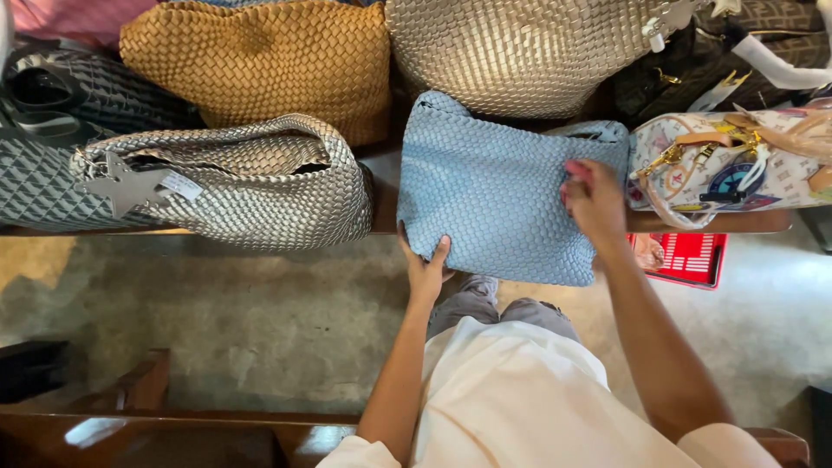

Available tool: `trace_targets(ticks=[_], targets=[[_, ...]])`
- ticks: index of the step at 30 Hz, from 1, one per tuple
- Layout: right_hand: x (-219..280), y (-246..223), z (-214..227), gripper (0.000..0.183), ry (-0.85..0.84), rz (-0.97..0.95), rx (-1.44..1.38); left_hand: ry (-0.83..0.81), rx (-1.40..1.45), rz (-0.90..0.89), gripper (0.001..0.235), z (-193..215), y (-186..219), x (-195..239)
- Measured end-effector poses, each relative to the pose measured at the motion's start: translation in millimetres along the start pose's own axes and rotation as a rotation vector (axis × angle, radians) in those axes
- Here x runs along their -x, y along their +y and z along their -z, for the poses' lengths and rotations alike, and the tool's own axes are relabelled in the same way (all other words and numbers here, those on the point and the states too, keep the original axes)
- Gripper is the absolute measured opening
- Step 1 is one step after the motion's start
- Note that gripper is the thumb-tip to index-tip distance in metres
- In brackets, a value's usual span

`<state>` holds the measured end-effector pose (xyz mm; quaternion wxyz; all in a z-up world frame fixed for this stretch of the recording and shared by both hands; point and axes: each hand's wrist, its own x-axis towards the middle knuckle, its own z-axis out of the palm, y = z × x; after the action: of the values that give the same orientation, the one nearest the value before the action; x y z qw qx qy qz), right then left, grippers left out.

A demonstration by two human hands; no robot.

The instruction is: Wiping and cleaning various handbags on a table with a cloth and organizing them into a basket.

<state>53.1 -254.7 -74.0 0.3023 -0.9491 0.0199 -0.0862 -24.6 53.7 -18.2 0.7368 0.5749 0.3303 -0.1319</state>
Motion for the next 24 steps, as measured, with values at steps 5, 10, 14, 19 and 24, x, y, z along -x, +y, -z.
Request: trace_targets(ticks=[5, 10, 14, 19, 24], targets=[[-20, -30, -28, 0.043, 0.099, 0.253, -0.036, -0.038, 0.011, 0.018, 0.107, 0, 13, 5], [-47, -79, -32, 0.04, 0.004, 0.366, -0.054, -0.041, 0.022, -0.015, 0.108, 0, 8, 2], [-71, -116, -101, 0.057, -0.242, 0.677, 0.01, -0.039, 0.029, -0.005, 0.106, 0, 5, 1], [-105, -163, -163, 0.041, -0.274, 0.77, -0.182, -0.033, -0.032, 0.024, 0.102, 1, 9, 3], [-129, -136, -151, 0.045, -0.422, 0.754, -0.265, -0.008, -0.009, 0.08, 0.111, -6, 23, 6]])
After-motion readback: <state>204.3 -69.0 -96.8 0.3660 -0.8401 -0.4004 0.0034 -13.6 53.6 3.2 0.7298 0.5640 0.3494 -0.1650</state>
